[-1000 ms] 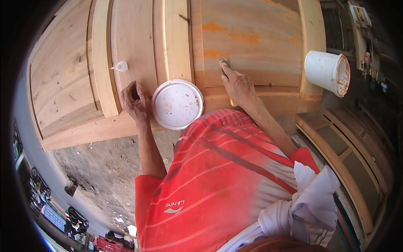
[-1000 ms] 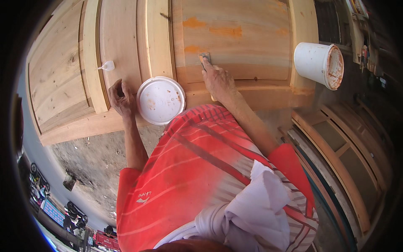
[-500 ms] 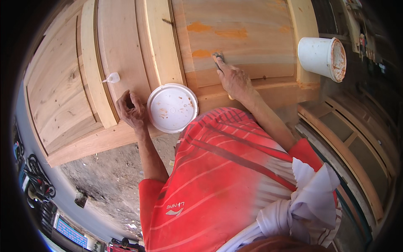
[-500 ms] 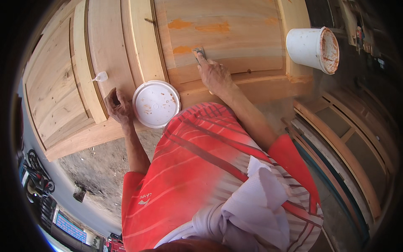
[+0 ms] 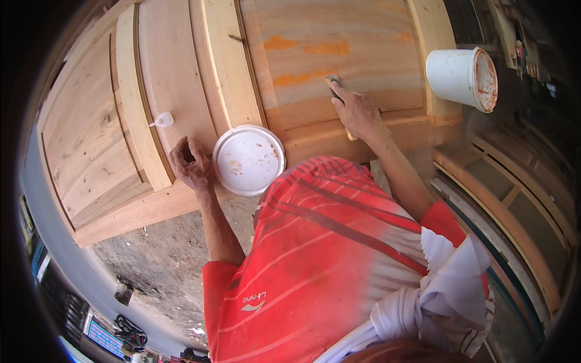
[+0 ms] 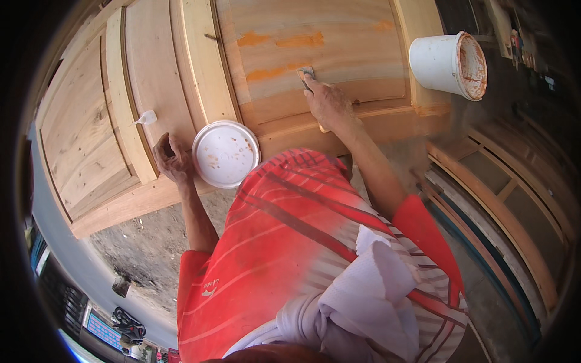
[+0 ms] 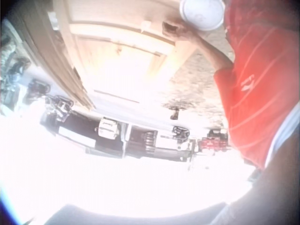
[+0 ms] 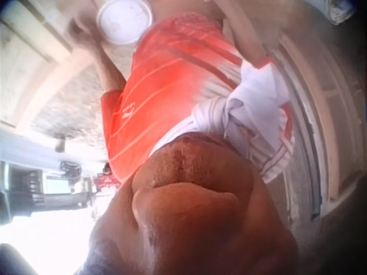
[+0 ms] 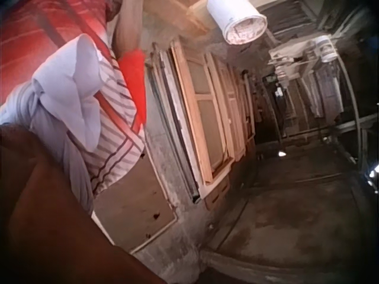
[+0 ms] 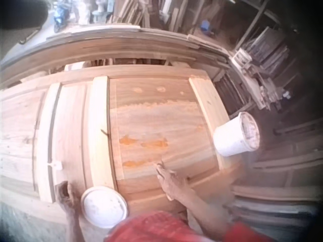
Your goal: The person holds a bucket of orange wood filler in one hand and uses a putty knife in the other to apply the filler to a wooden door. They repeatedly scoop filler from the bucket and spread it across the door's surface, focusing on filling gaps and imperfections.
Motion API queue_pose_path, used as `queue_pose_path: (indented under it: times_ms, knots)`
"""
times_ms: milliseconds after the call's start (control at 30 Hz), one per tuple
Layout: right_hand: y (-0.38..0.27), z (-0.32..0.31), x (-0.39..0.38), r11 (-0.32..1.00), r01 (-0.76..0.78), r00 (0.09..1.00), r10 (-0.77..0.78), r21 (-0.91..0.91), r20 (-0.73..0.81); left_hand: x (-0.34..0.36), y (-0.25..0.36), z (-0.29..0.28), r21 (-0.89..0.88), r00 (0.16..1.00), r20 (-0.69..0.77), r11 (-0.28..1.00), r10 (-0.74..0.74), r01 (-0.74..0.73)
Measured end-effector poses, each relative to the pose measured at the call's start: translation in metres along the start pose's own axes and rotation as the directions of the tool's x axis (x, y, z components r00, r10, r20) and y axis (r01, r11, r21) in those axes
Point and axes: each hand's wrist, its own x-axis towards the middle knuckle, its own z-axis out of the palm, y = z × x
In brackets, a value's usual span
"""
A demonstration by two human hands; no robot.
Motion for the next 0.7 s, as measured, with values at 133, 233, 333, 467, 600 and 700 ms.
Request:
queue_pose_path:
  times_ms: [133, 233, 333, 467, 600, 700]
  knots:
    - [-0.023, -0.015, 0.009, 0.998, 0.003, 0.999, -0.005, 0.07, 0.033, -0.004, -0.002, -0.002, -0.03, 1.0, -0.005, 0.999, -0.017, 0.017]
    - [-0.025, 0.018, 0.01, 0.995, 0.085, 0.996, -0.083, 0.058, -0.026, -0.003, 0.0, -0.001, -0.018, 1.0, -0.011, 0.999, 0.029, -0.029]
    - [-0.047, 0.015, 0.003, 0.999, 0.048, 0.993, -0.049, 0.01, 0.104, -0.002, 0.007, -0.006, 0.014, 1.0, 0.016, 1.0, 0.008, -0.008]
    - [-0.07, -0.003, 0.02, 0.994, 0.093, 0.983, -0.101, 0.062, 0.15, -0.004, 0.008, -0.006, -0.022, 0.999, 0.022, 0.999, -0.035, 0.036]
    - [-0.077, 0.031, 0.037, 0.981, 0.193, 0.977, -0.191, -0.021, 0.091, -0.002, 0.008, -0.005, -0.005, 1.0, 0.02, 1.0, -0.007, 0.007]
    - [-0.09, 0.009, 0.023, 0.99, 0.095, 0.914, -0.043, -0.109, 0.403, 0.0, 0.009, -0.005, 0.003, 1.0, 0.015, 1.0, -0.016, 0.016]
